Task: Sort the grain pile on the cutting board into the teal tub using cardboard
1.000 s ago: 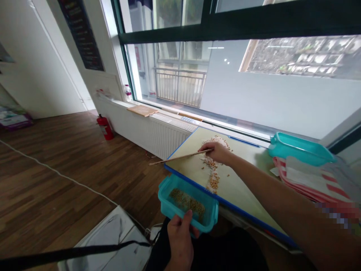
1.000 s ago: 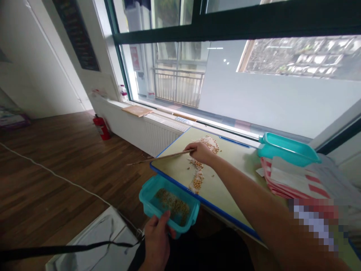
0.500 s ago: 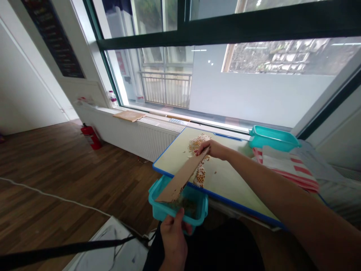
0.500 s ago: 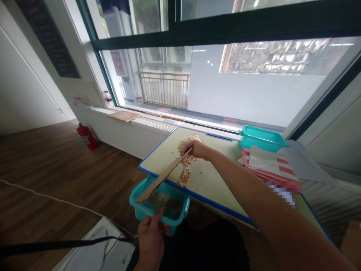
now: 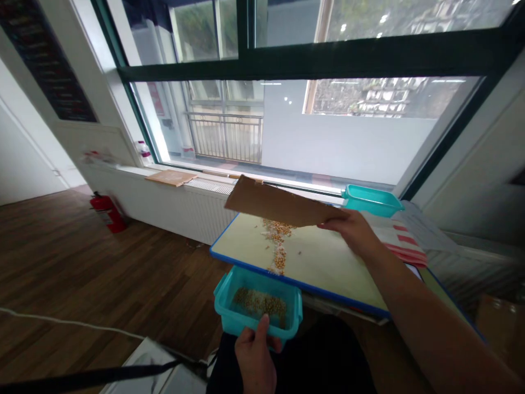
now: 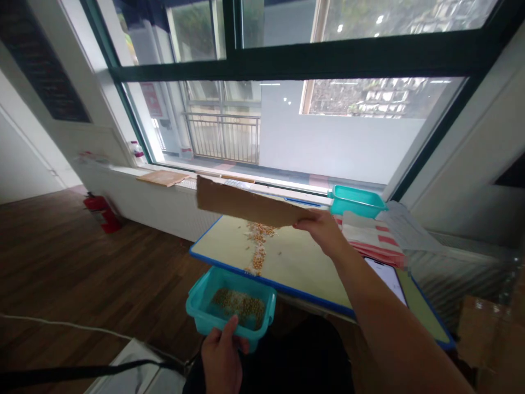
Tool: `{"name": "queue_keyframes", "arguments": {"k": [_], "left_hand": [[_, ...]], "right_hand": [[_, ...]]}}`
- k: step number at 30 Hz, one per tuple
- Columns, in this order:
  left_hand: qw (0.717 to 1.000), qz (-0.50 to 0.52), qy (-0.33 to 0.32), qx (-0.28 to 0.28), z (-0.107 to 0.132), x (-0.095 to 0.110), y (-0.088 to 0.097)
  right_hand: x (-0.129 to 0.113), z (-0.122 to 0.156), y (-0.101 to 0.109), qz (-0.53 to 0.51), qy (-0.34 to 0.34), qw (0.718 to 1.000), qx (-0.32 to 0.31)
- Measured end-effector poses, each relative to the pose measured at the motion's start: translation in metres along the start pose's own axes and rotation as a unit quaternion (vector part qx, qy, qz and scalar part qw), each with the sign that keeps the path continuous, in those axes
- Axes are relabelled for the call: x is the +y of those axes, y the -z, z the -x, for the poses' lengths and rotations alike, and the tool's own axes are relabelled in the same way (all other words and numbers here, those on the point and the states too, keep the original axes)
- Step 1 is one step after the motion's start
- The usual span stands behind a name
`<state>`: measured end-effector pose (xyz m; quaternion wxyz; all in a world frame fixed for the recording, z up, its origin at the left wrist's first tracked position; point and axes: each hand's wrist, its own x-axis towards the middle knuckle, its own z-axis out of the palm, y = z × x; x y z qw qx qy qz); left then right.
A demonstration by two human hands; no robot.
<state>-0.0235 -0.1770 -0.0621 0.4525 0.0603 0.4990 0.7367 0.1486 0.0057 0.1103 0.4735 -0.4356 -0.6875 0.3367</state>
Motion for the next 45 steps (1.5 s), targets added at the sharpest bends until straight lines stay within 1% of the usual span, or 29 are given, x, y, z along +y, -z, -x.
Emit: {"name": "queue_keyframes", "arguments": {"k": [1, 3, 5, 7, 9, 10, 12, 15, 18, 23, 26, 29, 33, 39, 45], "left_hand": [[1.000, -0.001, 0.002, -0.007, 0.000, -0.001, -0.001], [1.000, -0.007, 0.002, -0.019, -0.001, -0.001, -0.002], [1.000, -0.015, -0.003, -0.020, -0.002, -0.001, -0.003], [1.000, -0.019, -0.006, -0.017, -0.003, -0.002, -0.004], [1.000, -0.020, -0.004, -0.014, -0.005, -0.002, -0.004], [1.000, -0.021, -0.002, -0.014, -0.005, -0.002, -0.004], [1.000, -0.021, 0.003, -0.014, -0.006, -0.002, -0.004], [1.000, -0.017, 0.010, -0.016, -0.006, -0.001, -0.003], [1.000, -0.011, 0.018, -0.022, -0.006, 0.002, -0.004], [0.999, -0.016, 0.021, -0.039, -0.005, 0.005, -0.004], [0.999, -0.014, 0.020, -0.042, -0.006, 0.004, -0.004], [0.999, -0.017, 0.016, -0.040, -0.007, 0.003, -0.003], [0.999, -0.019, 0.016, -0.047, -0.007, 0.004, -0.002], [0.998, -0.007, 0.016, -0.052, -0.007, 0.006, -0.004], [0.999, -0.013, 0.015, -0.048, -0.008, 0.004, -0.004]], "right_hand": [[-0.003, 0.018, 0.011, 0.064, -0.011, 0.997, 0.051], [-0.006, 0.056, 0.024, 0.190, -0.035, 0.974, 0.119], [-0.005, 0.092, 0.027, 0.327, -0.056, 0.929, 0.165], [-0.001, 0.121, 0.021, 0.422, -0.057, 0.883, 0.198], [0.003, 0.140, 0.010, 0.488, -0.049, 0.846, 0.206], [0.004, 0.145, 0.005, 0.513, -0.044, 0.834, 0.197], [0.004, 0.147, -0.005, 0.546, -0.045, 0.820, 0.165], [0.001, 0.139, -0.014, 0.560, -0.048, 0.818, 0.121], [0.001, 0.132, -0.019, 0.565, -0.029, 0.819, 0.095], [0.000, 0.137, -0.027, 0.590, 0.036, 0.801, 0.095], [-0.006, 0.145, -0.033, 0.592, 0.076, 0.797, 0.091], [-0.016, 0.151, -0.041, 0.590, 0.095, 0.796, 0.093], [-0.025, 0.155, -0.052, 0.587, 0.112, 0.798, 0.077], [-0.029, 0.156, -0.061, 0.575, 0.132, 0.805, 0.063], [-0.037, 0.158, -0.068, 0.553, 0.140, 0.820, 0.047]]}}
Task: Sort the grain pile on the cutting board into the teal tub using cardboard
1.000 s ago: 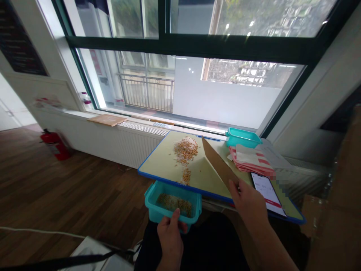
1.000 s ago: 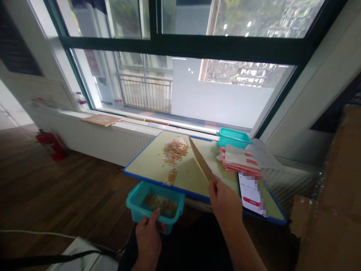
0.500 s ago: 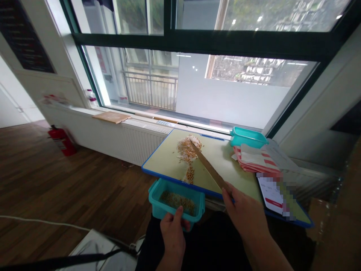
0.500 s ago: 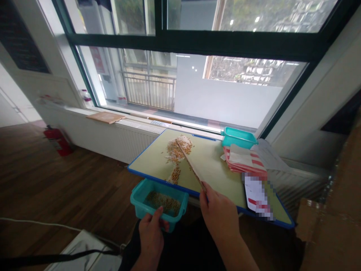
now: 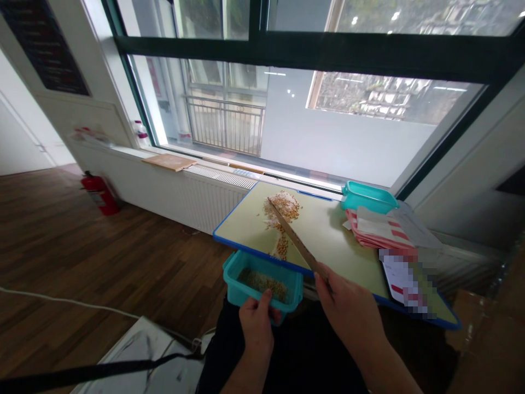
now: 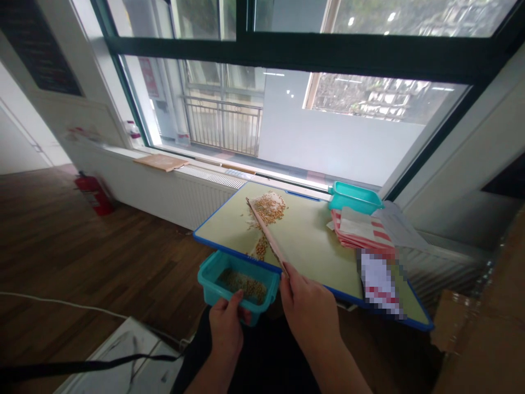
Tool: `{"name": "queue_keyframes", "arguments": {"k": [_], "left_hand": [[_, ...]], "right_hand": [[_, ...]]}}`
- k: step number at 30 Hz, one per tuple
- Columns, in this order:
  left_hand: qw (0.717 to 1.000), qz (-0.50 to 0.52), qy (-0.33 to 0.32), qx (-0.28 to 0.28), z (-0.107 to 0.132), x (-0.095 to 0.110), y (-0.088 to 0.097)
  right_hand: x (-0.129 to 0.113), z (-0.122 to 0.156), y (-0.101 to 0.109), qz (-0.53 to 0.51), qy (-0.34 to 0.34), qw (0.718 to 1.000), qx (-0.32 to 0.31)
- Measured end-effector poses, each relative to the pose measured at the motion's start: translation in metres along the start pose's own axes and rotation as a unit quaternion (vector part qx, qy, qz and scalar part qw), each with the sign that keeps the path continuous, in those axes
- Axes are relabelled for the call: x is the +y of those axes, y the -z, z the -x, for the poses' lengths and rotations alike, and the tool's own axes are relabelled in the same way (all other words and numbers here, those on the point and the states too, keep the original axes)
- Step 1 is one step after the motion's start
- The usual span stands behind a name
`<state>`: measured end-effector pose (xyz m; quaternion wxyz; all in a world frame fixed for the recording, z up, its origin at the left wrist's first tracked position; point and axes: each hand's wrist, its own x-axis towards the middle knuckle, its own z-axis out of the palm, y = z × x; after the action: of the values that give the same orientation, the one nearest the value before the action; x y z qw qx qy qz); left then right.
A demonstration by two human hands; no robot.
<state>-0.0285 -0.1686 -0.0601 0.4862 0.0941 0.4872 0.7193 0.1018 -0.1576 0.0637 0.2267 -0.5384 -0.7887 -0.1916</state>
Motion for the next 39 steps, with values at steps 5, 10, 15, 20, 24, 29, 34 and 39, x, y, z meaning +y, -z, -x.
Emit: {"name": "queue_keyframes", "arguments": {"k": [5, 10, 15, 20, 24, 29, 34, 39], "left_hand": [[1.000, -0.003, 0.001, 0.005, 0.000, 0.001, 0.000], [1.000, -0.001, 0.001, -0.003, 0.000, 0.003, 0.000], [1.000, -0.005, 0.005, 0.001, 0.000, 0.004, 0.001], [1.000, -0.009, 0.011, 0.008, -0.001, 0.003, 0.001], [1.000, -0.003, 0.014, 0.004, -0.001, 0.005, 0.001], [1.000, 0.001, 0.016, 0.001, -0.002, 0.007, 0.002], [1.000, 0.009, 0.016, -0.004, -0.003, 0.007, 0.002], [1.000, 0.010, 0.012, -0.003, -0.002, 0.007, 0.003]], "right_hand": [[-0.008, 0.001, 0.004, -0.013, 0.010, 1.000, 0.001], [-0.017, 0.001, 0.007, -0.014, 0.014, 1.000, 0.008], [-0.024, 0.002, 0.011, -0.024, 0.024, 0.999, 0.006], [-0.032, 0.003, 0.015, -0.027, 0.029, 0.999, 0.006], [-0.037, 0.005, 0.015, -0.036, 0.036, 0.999, 0.019], [-0.044, 0.011, 0.018, -0.044, 0.035, 0.998, 0.025], [-0.049, 0.015, 0.022, -0.061, 0.045, 0.997, 0.033], [-0.049, 0.020, 0.022, -0.063, 0.045, 0.996, 0.037]]}}
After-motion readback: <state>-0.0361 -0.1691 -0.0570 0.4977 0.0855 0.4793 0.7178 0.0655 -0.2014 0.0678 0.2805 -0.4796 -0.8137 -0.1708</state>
